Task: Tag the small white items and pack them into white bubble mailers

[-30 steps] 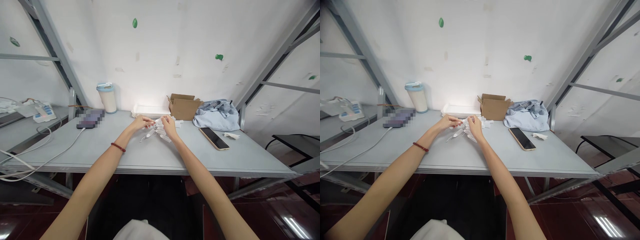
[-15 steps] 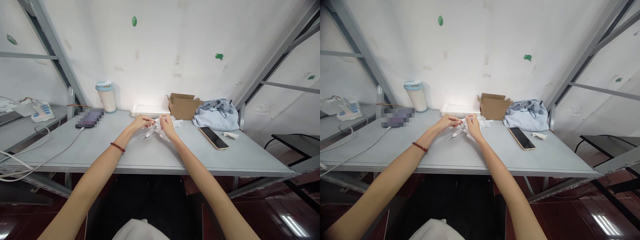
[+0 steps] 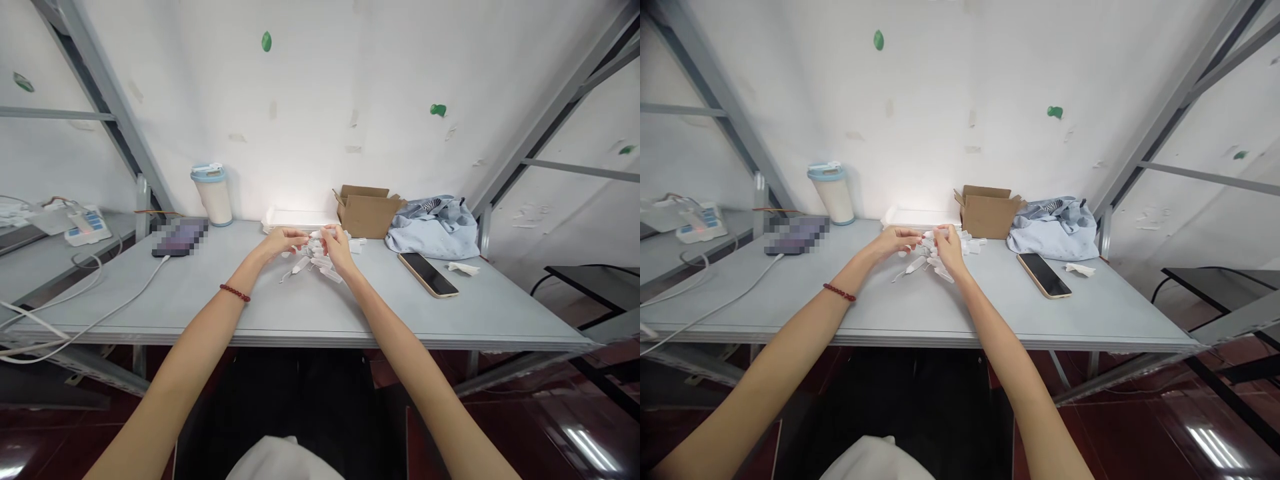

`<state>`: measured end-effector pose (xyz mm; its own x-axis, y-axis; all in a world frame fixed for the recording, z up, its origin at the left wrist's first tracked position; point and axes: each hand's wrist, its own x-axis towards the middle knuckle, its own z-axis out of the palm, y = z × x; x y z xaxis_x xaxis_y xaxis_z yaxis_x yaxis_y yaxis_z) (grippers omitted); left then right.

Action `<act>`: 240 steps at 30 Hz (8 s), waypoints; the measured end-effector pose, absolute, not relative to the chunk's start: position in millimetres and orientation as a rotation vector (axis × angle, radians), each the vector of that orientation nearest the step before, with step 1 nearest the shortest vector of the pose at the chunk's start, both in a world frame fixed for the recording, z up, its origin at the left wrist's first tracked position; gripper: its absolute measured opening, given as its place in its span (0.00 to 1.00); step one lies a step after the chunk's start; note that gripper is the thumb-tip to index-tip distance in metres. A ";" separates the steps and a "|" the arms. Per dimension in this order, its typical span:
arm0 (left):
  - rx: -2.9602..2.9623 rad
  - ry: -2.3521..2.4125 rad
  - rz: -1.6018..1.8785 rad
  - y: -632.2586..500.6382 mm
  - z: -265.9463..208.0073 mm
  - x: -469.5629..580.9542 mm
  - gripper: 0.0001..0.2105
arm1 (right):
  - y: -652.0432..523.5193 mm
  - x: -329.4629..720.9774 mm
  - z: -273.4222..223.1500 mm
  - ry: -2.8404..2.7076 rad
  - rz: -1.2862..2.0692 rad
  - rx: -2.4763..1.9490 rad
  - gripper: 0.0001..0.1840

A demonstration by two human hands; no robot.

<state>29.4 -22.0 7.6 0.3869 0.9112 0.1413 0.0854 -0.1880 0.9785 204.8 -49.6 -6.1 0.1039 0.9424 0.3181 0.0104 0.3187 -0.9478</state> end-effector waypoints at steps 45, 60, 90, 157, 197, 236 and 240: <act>1.831 2.029 1.087 5.2 -4.8 -0.2 0.11 | -48.8 187.3 -33.8 -2.033 0.296 -1.126 0.11; 1.846 1.586 0.788 -15.0 4.5 20.4 0.20 | -54.3 186.6 -25.1 -2.073 0.287 -1.257 0.12; 1.234 1.128 1.324 -16.0 13.3 23.0 0.11 | -54.3 197.9 -5.7 -1.299 0.895 -1.081 0.14; 1.695 1.075 0.988 -18.0 9.8 20.3 0.11 | -50.3 207.4 -8.5 -1.547 0.634 -1.216 0.16; 1.629 1.129 0.965 -20.5 11.3 23.1 0.16 | -38.8 211.8 -16.8 -1.499 0.824 -1.136 0.20; 1.524 1.956 0.713 3.6 6.8 -24.8 0.10 | -59.8 192.8 -22.2 -2.405 0.225 -1.199 0.22; 1.578 2.003 0.710 5.8 4.3 -26.0 0.13 | -59.0 192.3 -23.7 -2.441 0.220 -1.200 0.23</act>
